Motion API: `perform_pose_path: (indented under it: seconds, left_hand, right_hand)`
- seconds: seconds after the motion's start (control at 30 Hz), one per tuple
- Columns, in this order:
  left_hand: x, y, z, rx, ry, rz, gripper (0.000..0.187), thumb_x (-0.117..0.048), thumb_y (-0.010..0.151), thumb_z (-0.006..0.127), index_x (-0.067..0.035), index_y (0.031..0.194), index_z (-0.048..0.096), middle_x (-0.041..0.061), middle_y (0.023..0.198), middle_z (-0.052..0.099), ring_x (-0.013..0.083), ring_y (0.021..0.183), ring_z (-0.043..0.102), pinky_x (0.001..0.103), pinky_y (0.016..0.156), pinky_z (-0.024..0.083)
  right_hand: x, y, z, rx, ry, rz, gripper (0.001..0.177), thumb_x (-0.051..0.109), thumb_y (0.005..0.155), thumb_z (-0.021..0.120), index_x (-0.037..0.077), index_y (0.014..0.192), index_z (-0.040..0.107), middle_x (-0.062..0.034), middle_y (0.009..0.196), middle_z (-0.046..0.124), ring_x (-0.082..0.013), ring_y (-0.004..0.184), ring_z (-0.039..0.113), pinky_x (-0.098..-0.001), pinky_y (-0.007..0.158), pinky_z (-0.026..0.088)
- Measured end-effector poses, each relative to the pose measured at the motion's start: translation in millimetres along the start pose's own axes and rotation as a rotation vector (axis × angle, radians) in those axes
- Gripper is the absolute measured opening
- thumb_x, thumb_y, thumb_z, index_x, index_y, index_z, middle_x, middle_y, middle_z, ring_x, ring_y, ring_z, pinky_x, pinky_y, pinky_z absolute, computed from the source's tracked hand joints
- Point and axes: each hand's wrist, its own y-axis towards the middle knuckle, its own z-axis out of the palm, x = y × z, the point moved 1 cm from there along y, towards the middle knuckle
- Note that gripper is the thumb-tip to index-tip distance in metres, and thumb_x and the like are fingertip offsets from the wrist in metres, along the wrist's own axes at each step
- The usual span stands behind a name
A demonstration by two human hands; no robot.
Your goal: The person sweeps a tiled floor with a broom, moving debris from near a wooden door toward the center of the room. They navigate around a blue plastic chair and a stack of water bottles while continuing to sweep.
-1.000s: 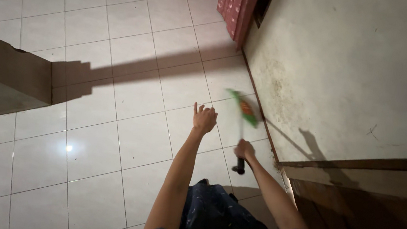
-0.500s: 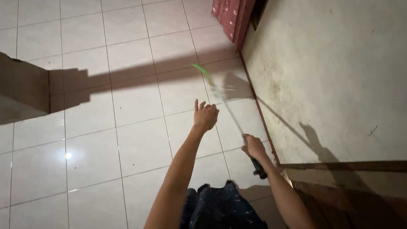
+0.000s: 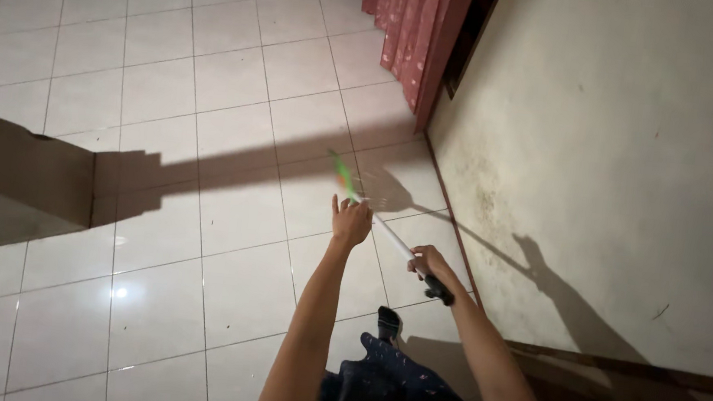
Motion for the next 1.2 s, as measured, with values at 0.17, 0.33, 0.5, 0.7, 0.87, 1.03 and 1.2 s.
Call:
perform_pose_path:
  seconds: [0.17, 0.33, 0.5, 0.7, 0.87, 1.03, 1.2]
  left_hand:
    - [-24, 48, -3, -0.068, -0.016, 0.05, 0.038, -0.036, 0.104, 0.044, -0.007, 0.114, 0.066, 0.015, 0.119, 0.071, 0.0384, 0.137, 0.048, 0.061, 0.122, 0.01]
    - [-35, 65, -12, -0.013, -0.021, 0.019, 0.038, -0.035, 0.107, 0.043, -0.007, 0.114, 0.067, 0.014, 0.122, 0.071, 0.0372, 0.14, 0.046, 0.06, 0.126, 0.01]
    - [-34, 74, -14, 0.002, -0.003, -0.008, 0.037, -0.035, 0.106, 0.044, -0.007, 0.113, 0.067, 0.014, 0.122, 0.07, 0.0372, 0.14, 0.046, 0.061, 0.124, 0.01]
    - [-35, 89, -4, -0.077, -0.055, 0.002, 0.038, -0.035, 0.103, 0.044, -0.008, 0.121, 0.066, 0.014, 0.123, 0.07, 0.0386, 0.136, 0.048, 0.061, 0.123, 0.01]
    - [-30, 100, -9, -0.036, -0.033, -0.029, 0.039, -0.035, 0.106, 0.042, -0.007, 0.116, 0.066, 0.013, 0.125, 0.07, 0.037, 0.141, 0.046, 0.059, 0.125, 0.01]
    - [-14, 102, -29, -0.081, -0.058, -0.078, 0.036, -0.034, 0.106, 0.042, -0.008, 0.114, 0.067, 0.012, 0.124, 0.07, 0.0376, 0.14, 0.047, 0.059, 0.125, 0.009]
    - [-2, 85, -34, -0.069, -0.054, -0.143, 0.035, -0.034, 0.107, 0.043, -0.008, 0.113, 0.066, 0.012, 0.12, 0.071, 0.0373, 0.14, 0.047, 0.06, 0.126, 0.01]
  right_hand:
    - [-1, 13, -48, 0.004, -0.144, -0.014, 0.069, 0.006, 0.082, 0.074, 0.001, 0.148, 0.052, -0.0148, 0.074, 0.074, -0.0224, 0.05, 0.063, -0.0366, 0.047, 0.051]
    - [-2, 29, -73, -0.204, -0.654, -0.074, 0.061, 0.009, 0.08, 0.07, 0.0, 0.139, 0.055, -0.0229, 0.093, 0.074, -0.033, 0.076, 0.07, -0.0441, 0.065, 0.059]
    - [8, 61, -70, -0.138, -0.653, 0.111, 0.037, 0.022, 0.088, 0.068, -0.007, 0.11, 0.069, -0.0248, 0.091, 0.074, -0.0313, 0.073, 0.071, -0.0428, 0.066, 0.059]
    - [12, 93, -74, 0.196, 0.61, 0.2, 0.049, 0.037, 0.085, 0.061, -0.004, 0.11, 0.067, -0.0168, 0.063, 0.071, -0.0224, 0.042, 0.058, -0.0386, 0.036, 0.046]
    - [9, 81, -107, 0.019, -0.085, -0.056, 0.066, 0.01, 0.076, 0.075, 0.003, 0.139, 0.059, -0.0197, 0.08, 0.075, -0.0264, 0.055, 0.067, -0.0418, 0.051, 0.054]
    - [26, 87, -115, -0.239, -0.708, -0.275, 0.059, 0.011, 0.075, 0.075, 0.0, 0.131, 0.063, -0.0244, 0.099, 0.075, -0.0362, 0.083, 0.072, -0.0445, 0.068, 0.059]
    - [32, 105, -85, -0.157, -0.854, 0.015, 0.041, 0.022, 0.087, 0.069, -0.003, 0.119, 0.066, -0.023, 0.102, 0.074, -0.0342, 0.089, 0.075, -0.0436, 0.073, 0.061]
